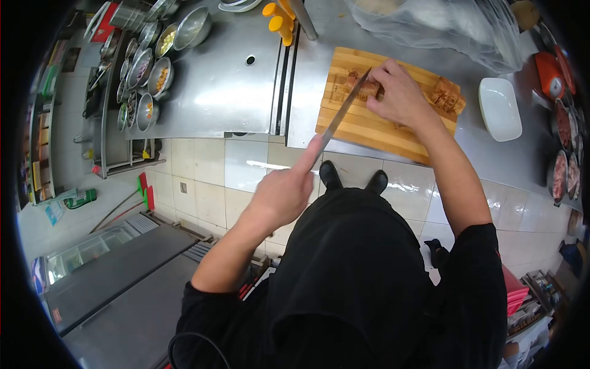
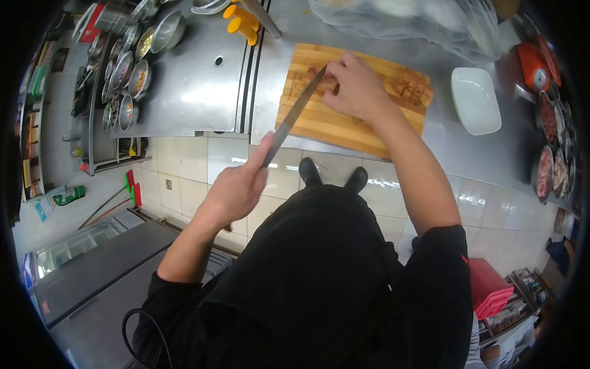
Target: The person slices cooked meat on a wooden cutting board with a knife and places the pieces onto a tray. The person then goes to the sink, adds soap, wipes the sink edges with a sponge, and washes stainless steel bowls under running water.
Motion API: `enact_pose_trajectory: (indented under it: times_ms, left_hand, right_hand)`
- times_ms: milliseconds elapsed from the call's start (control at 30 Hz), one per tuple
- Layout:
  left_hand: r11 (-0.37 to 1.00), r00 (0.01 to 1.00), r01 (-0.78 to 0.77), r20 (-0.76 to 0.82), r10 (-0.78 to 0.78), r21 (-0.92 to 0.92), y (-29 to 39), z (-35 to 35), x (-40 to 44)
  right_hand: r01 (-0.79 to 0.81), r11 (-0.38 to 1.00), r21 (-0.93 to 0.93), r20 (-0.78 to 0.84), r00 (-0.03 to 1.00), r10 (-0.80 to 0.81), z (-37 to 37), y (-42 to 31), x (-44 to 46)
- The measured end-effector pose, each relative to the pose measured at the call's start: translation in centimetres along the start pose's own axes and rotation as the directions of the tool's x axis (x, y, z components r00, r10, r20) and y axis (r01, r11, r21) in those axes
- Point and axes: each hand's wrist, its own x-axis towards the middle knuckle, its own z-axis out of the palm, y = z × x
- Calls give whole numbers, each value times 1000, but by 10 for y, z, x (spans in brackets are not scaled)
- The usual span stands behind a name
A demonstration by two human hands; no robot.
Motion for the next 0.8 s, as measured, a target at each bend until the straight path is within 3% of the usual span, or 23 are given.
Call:
enact_pose_trajectory:
  times_ms: [133,200,300,433,633,733,800]
  left_hand:
    - [999,998,28,-53,-30,-40,20,21,58]
    - [999,995,11,-94,-15,-44,24,17,64]
    - [997,1000,24,1,-24,-77,11,7,29]
    - [998,999,46,8,-45,-45,4,18,25]
    - [995,999,30,-26,-33,-94,12,2,34]
    - [997,1000,7,-27,-9,-77,23,-3,15]
    - [999,999,39,21,-38,-36,32,-4,10]
  right_hand:
    - [83,997,-3,-51,995,-83,3,1,-2]
    - [34,999,23,-58,998,-32,2,2,-1]
    - [23,999,23,-86,996,-21,3,3,-2]
    - [102,995,3,-107,989,-101,5,10,-2]
    - [-77,997,31,28,997,76,-16,-2,-7]
    - [-51,997,62,-82,995,56,-17,-3,-14]
    - [-49,998,39,-33,998,50,-16,2,-16]
